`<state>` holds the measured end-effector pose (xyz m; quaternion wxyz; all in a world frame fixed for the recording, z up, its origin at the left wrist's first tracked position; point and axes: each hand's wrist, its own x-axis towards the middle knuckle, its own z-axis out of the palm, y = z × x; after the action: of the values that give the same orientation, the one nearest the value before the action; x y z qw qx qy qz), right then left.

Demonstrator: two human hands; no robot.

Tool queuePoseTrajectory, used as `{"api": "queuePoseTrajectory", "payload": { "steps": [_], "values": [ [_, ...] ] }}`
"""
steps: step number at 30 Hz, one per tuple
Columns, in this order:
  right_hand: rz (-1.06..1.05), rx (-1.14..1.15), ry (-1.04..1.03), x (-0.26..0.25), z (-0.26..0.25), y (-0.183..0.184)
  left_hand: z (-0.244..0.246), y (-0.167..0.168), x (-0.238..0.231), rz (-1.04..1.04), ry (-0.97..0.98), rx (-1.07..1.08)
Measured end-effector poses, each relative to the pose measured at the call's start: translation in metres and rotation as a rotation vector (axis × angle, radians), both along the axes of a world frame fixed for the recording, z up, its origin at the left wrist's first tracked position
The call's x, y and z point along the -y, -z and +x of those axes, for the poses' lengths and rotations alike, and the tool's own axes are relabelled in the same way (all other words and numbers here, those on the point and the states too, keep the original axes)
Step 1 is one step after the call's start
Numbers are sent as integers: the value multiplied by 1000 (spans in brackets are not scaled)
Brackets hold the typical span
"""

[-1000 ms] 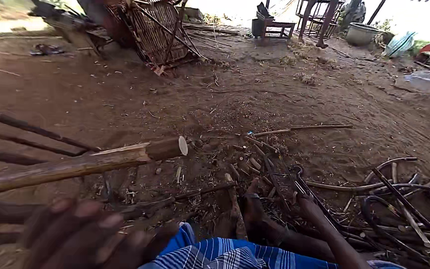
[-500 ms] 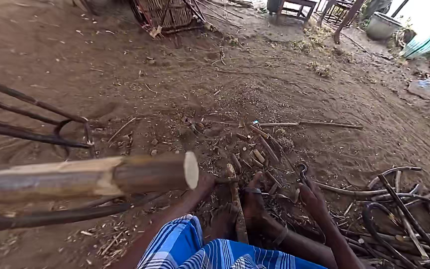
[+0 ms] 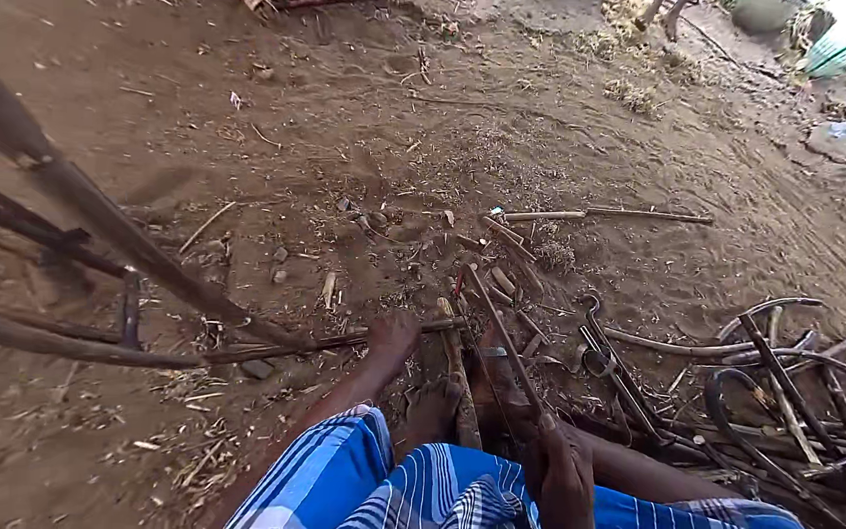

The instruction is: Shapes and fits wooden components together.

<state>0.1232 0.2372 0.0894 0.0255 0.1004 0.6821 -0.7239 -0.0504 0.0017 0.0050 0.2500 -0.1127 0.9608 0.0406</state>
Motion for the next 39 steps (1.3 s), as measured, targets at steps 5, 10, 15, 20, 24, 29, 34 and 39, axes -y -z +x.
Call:
{"api": "queuePoseTrajectory", "payload": {
  "steps": [5, 10, 15, 20, 24, 29, 34, 39],
  "values": [
    [46, -9, -20, 5, 3, 3, 0, 5, -4, -13, -42, -34],
    [33, -7, -16, 3, 5, 4, 0, 13, -6, -31, -71, -21],
    [95, -19, -5, 6, 9, 3, -1, 11, -7, -22, -93, 3],
    [243, -33, -32, 14, 18, 1, 3, 8, -7, -13, -79, -4],
    [361, -57, -53, 25, 4, -3, 3, 11, -4, 3, -75, -16],
    [453, 39, -103, 30, -24, 0, 12, 9, -14, 13, -80, 23],
    [423, -63, -65, 42, -56, 5, -1, 7, 3, 53, -81, -25],
    [373, 75, -116, 27, -43, -9, 12, 2, -14, 28, -56, 5]
  ]
}}
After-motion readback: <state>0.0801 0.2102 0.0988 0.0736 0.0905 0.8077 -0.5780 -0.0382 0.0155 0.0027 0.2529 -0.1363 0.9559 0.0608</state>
